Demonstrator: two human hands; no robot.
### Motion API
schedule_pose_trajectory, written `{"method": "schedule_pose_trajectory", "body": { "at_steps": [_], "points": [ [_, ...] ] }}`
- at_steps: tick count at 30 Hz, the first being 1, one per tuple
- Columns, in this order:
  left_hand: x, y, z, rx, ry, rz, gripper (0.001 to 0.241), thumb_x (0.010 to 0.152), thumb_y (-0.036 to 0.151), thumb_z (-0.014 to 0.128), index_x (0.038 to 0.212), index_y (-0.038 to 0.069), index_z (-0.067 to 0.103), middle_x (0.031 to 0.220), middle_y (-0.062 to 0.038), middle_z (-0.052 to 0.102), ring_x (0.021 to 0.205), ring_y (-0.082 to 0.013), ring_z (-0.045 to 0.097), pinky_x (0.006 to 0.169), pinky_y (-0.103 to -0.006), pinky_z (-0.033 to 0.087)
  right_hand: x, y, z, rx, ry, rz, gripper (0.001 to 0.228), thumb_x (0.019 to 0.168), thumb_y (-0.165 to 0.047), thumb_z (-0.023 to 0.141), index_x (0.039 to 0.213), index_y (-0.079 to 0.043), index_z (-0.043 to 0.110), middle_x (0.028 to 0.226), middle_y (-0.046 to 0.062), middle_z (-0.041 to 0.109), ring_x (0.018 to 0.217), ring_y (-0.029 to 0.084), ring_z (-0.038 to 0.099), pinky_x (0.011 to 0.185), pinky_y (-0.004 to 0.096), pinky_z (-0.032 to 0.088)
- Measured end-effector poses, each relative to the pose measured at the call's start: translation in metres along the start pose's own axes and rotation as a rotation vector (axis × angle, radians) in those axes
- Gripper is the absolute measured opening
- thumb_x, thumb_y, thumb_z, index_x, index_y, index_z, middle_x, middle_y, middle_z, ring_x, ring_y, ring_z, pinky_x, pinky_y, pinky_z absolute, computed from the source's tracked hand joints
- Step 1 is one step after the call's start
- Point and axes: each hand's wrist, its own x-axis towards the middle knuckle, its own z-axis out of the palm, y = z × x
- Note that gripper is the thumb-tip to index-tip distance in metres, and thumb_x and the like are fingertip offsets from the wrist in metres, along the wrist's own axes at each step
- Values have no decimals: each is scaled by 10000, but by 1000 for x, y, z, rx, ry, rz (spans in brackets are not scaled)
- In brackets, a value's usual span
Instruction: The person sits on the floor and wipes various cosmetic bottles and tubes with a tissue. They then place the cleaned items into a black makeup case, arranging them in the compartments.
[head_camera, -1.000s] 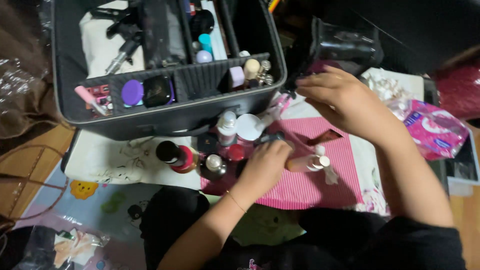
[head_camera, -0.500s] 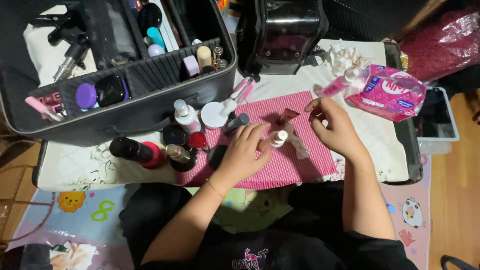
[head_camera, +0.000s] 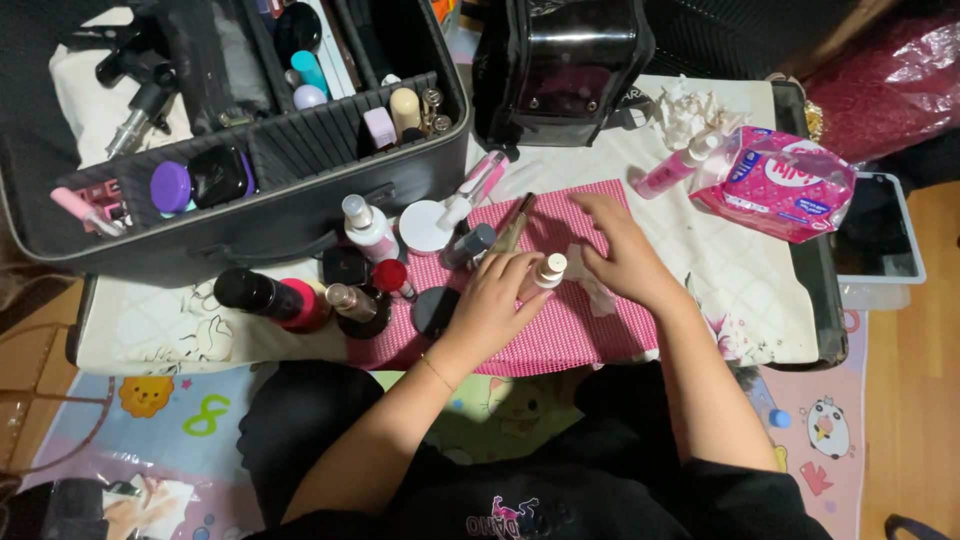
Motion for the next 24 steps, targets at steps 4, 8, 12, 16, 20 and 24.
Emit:
{"method": "schedule_pose_trajectory", "body": {
  "at_steps": [4, 8, 12, 16, 20, 24],
  "points": [
    [-3, 1, 1, -23, -5, -1, 547, 865, 289, 775, 1337, 92, 580, 1132, -130, 641, 1103, -346, 640, 973, -454, 534, 11, 19, 30, -50, -112, -106, 616, 810, 65, 665, 1415, -3, 575, 1358, 281, 600, 1249, 527, 551, 1014, 609, 465],
    [-5, 4, -1, 21, -8, 6, 541, 882, 309, 755, 1345, 100, 570, 1125, -123, 654, 1094, -334, 665, 951, -443, 551, 29, 27, 55, -305, -221, -146, 633, 903, -75, 651, 1519, -128, 515, 1536, 158, 532, 1385, 463, 455, 1034, 645, 391],
    [-3, 8, -6, 71, -19, -6, 550, 889, 323, 743, 1359, 110, 552, 1108, -138, 667, 1072, -345, 686, 918, -457, 565, 40, 51, 85, -531, -112, -212, 519, 952, -229, 641, 1466, -270, 585, 1363, 42, 617, 1153, 345, 535, 857, 455, 470],
    [-8, 3, 4, 71, -4, -40, 541, 896, 316, 730, 1366, 123, 545, 1119, -142, 672, 1064, -345, 694, 898, -466, 570, 43, 85, 98, -589, -99, -255, 421, 900, -228, 688, 1317, -276, 660, 1242, 26, 622, 1036, 299, 573, 845, 423, 490],
    [-9, 6, 0, 118, 6, -51, 568, 897, 335, 719, 1395, 147, 522, 1138, -125, 679, 1061, -323, 707, 901, -452, 577, 36, 79, 83, -257, -137, 34, 416, 901, -139, 666, 1295, -268, 628, 1317, 88, 586, 1115, 414, 627, 882, 501, 529],
    [-11, 1, 8, 172, 60, -44, 698, 875, 313, 742, 1476, 89, 467, 1178, -194, 671, 1080, -363, 703, 907, -461, 585, 31, 47, 63, -91, -1, 6, 160, 957, -117, 736, 1055, -3, 683, 977, 254, 647, 882, 513, 660, 758, 573, 531]
  ]
}}
